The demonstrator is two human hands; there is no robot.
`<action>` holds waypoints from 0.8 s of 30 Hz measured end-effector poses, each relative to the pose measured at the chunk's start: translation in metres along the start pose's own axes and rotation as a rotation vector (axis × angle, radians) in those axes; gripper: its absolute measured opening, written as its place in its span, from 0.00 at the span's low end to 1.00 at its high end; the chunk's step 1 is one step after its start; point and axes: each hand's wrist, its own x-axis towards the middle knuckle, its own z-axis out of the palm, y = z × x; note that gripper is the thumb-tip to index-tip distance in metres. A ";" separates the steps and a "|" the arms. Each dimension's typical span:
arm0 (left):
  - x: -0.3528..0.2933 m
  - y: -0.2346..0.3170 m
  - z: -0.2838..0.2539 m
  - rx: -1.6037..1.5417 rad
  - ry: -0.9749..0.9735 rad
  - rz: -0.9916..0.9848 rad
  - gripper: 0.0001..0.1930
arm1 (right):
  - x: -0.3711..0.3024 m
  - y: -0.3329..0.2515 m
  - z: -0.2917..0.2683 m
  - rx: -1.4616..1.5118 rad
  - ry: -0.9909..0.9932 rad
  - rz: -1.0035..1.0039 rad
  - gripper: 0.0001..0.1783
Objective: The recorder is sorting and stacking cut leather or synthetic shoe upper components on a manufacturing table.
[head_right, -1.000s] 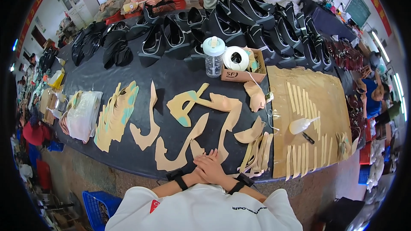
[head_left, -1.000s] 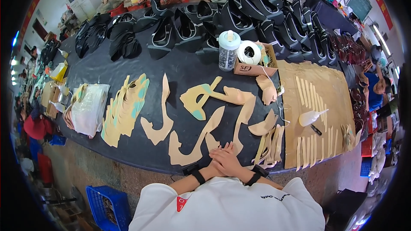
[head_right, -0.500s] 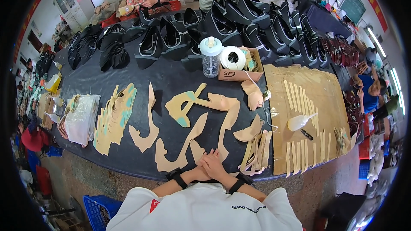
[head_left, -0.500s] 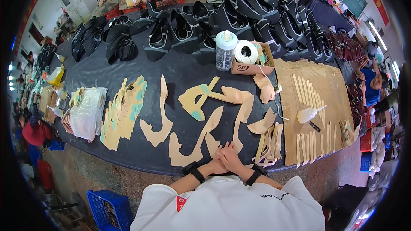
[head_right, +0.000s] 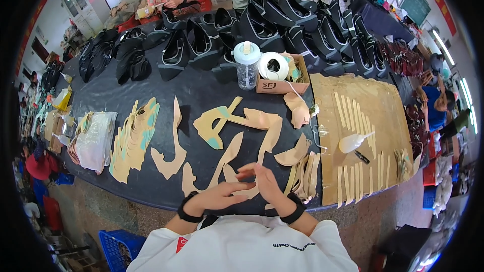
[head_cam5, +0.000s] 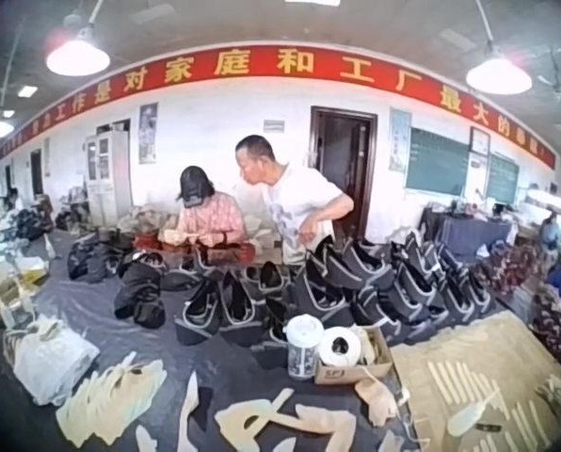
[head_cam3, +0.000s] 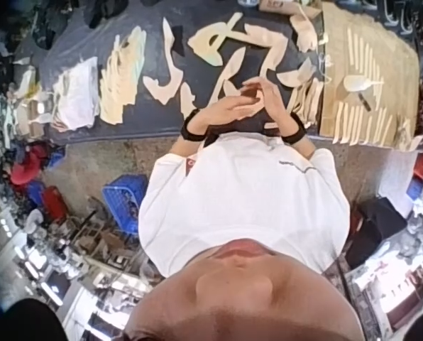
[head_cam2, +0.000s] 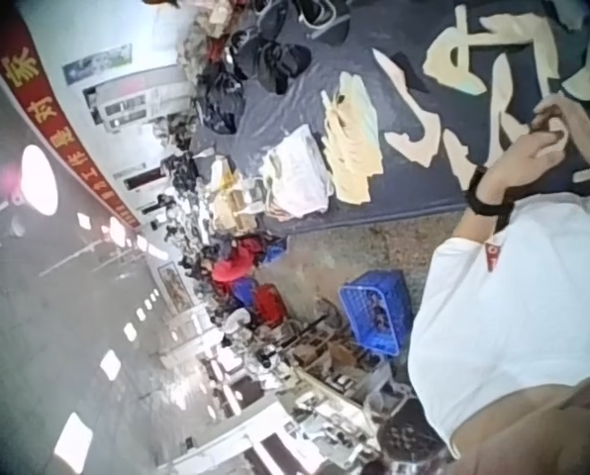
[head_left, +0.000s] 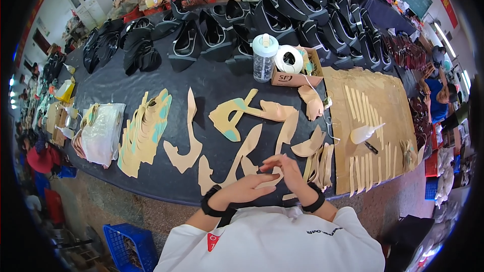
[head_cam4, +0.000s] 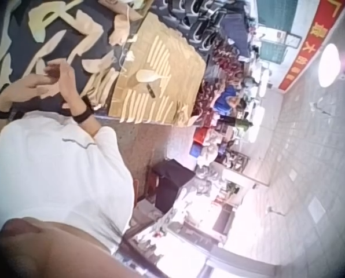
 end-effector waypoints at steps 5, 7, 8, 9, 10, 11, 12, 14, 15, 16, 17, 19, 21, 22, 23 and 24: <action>-0.039 0.093 -0.025 -0.472 0.104 0.581 0.19 | 0.013 -0.003 -0.010 0.101 -0.039 -0.148 0.30; -0.049 0.114 -0.013 -0.816 0.070 1.023 0.16 | 0.015 0.012 -0.002 0.039 -0.038 -0.071 0.30; -0.056 0.125 -0.010 -0.869 0.025 1.145 0.17 | 0.016 0.023 0.001 -0.026 -0.025 0.004 0.31; -0.059 0.135 -0.010 -0.937 -0.038 1.262 0.17 | 0.017 0.043 -0.001 -0.044 -0.010 0.121 0.29; -0.063 0.152 -0.013 -0.916 -0.036 1.258 0.14 | 0.015 0.058 0.000 -0.044 -0.002 0.127 0.29; -0.065 0.159 -0.015 -0.927 -0.082 1.283 0.13 | 0.013 0.072 0.002 -0.072 0.008 0.200 0.28; -0.071 0.170 -0.015 -0.914 -0.056 1.293 0.13 | 0.011 0.080 0.009 -0.107 -0.017 0.267 0.27; -0.069 0.184 -0.023 -0.846 -0.347 1.351 0.04 | 0.006 0.098 0.011 -0.184 -0.011 0.327 0.24; -0.069 0.187 -0.021 -0.849 -0.344 1.351 0.04 | 0.003 0.106 0.013 -0.234 -0.024 0.288 0.22; -0.069 0.189 -0.019 -0.856 -0.345 1.352 0.04 | 0.001 0.113 0.013 -0.283 -0.036 0.248 0.21; -0.069 0.191 -0.017 -0.864 -0.346 1.354 0.04 | -0.001 0.119 0.011 -0.284 -0.036 0.252 0.21; -0.076 0.190 -0.013 -0.887 -0.292 1.310 0.05 | -0.004 0.115 0.012 -0.324 -0.015 0.221 0.18; -0.082 0.189 -0.006 -0.908 -0.242 1.266 0.06 | -0.005 0.107 0.013 -0.370 -0.022 0.213 0.17; -0.084 0.188 -0.001 -0.932 -0.164 1.262 0.07 | -0.004 0.104 0.014 -0.417 -0.031 0.202 0.17; -0.085 0.188 0.002 -0.956 -0.086 1.256 0.08 | -0.004 0.104 0.014 -0.417 -0.029 0.204 0.17; -0.080 0.189 -0.001 -0.957 -0.087 1.257 0.08 | -0.003 0.105 0.014 -0.412 -0.030 0.195 0.16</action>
